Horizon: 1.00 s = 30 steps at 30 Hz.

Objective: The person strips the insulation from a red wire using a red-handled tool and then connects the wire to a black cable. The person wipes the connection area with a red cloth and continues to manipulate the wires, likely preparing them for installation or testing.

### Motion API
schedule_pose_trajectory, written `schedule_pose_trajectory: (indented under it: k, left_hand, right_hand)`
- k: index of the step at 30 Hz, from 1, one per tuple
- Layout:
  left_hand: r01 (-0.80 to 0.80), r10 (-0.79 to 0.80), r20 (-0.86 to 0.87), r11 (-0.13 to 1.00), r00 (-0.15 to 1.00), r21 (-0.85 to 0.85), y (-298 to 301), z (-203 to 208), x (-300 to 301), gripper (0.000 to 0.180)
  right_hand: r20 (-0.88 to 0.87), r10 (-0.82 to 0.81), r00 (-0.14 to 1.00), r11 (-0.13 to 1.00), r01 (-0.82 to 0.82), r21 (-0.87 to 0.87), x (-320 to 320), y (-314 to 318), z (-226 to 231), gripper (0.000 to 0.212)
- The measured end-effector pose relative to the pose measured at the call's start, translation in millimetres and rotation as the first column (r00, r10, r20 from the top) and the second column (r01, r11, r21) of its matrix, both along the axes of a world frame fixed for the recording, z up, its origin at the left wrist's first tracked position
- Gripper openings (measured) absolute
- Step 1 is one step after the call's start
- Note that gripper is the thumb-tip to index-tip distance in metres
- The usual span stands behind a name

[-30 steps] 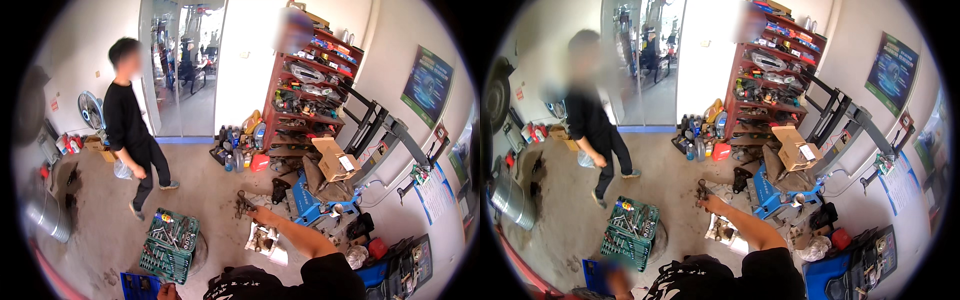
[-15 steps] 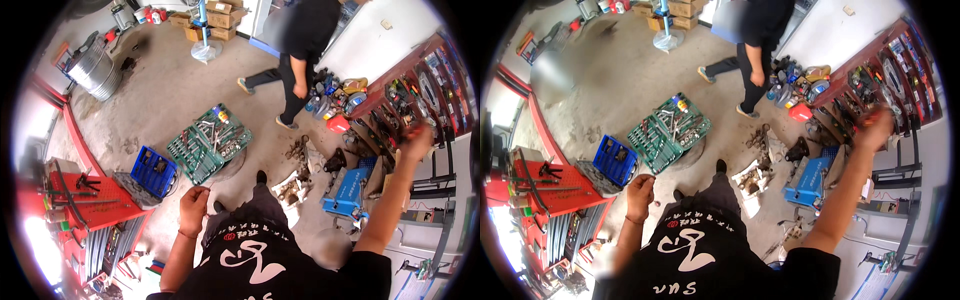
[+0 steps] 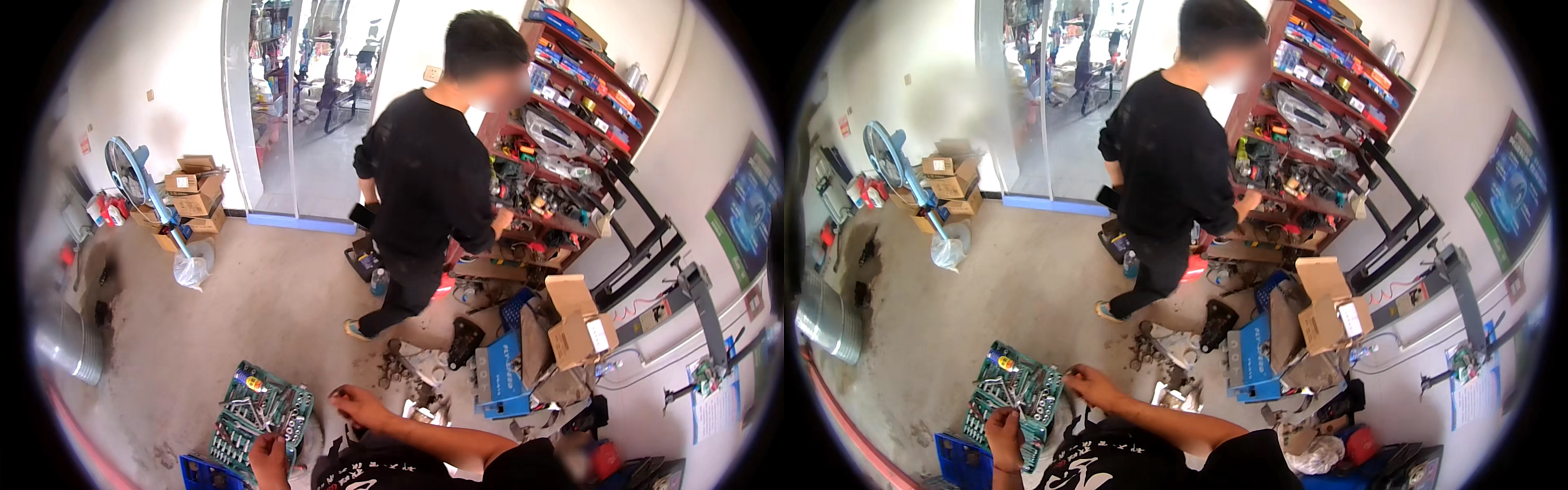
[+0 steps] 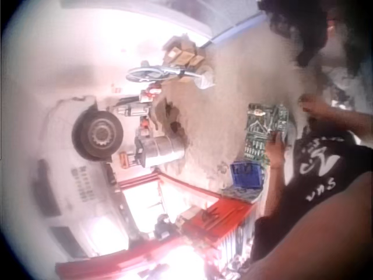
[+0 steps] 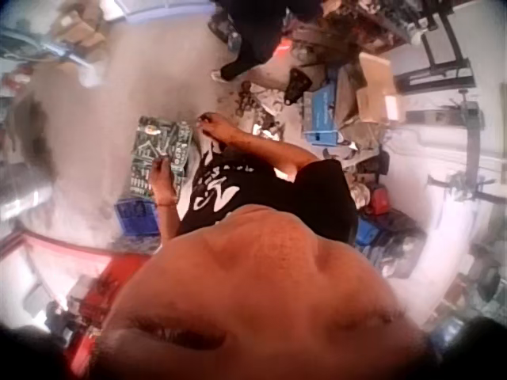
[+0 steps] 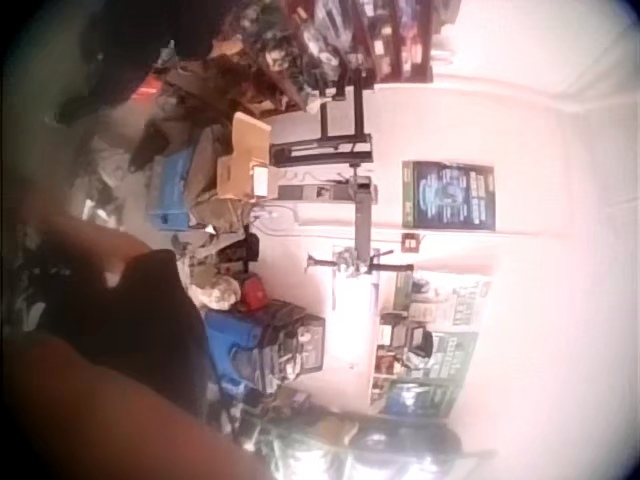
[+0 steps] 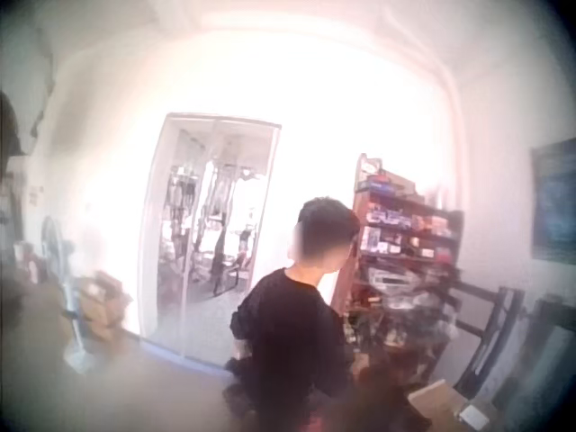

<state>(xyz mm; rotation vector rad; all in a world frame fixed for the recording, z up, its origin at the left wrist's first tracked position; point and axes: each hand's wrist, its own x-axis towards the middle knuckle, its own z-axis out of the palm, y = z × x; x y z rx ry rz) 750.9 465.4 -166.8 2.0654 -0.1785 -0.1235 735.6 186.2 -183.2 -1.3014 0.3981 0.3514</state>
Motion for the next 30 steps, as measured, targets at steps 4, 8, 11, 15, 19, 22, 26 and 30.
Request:
schedule_pose_trajectory:
  k: [4, 8, 11, 15, 19, 22, 26, 30]
  left_hand:
    - [-0.194, 0.047, -0.385, 0.915, 0.922, -0.353, -75, 37, 58, 0.012]
    - [-0.115, 0.052, -0.249, 0.962, 0.967, -0.247, -96, 46, 111, 0.018]
    - [-0.012, 0.01, -0.017, 0.986, 1.0, -0.166, -98, 32, 163, 0.021]
    - [0.02, -0.075, -0.165, 0.949, 0.983, -0.314, -94, 29, 237, 0.024]
    - [-0.075, 0.018, -0.156, 0.927, 0.988, -0.367, -78, 17, 334, 0.024]
    - [-0.097, 0.03, -0.174, 0.915, 0.984, -0.392, -55, 32, 397, 0.023]
    - [-0.237, 0.227, -0.066, 0.926, 0.972, -0.293, -8, 52, 468, 0.023]
    - [-0.355, 0.357, -0.011, 0.925, 0.934, -0.132, 48, 52, 523, 0.025]
  right_hand:
    - [0.19, 0.218, 0.957, 0.974, -0.226, 0.022, 63, -1, 67, 0.04]
    - [0.219, 0.208, 0.953, 0.902, -0.101, -0.419, 136, 11, 51, 0.042]
    - [0.116, 0.022, 0.993, 0.973, 0.005, -0.229, 181, 3, 56, 0.026]
    - [0.25, -0.094, 0.964, 0.995, 0.095, 0.005, 256, 0, 29, 0.015]
    - [0.174, 0.09, 0.981, 0.995, -0.079, -0.068, 379, 28, 79, 0.021]
    - [0.234, 0.167, 0.958, 0.982, -0.14, -0.13, 461, 52, 85, 0.022]
    - [0.236, 0.256, 0.938, 0.967, -0.243, -0.082, 552, 101, 101, 0.021]
    - [0.089, 0.404, 0.911, 0.899, -0.413, 0.146, 641, 150, 50, 0.019]
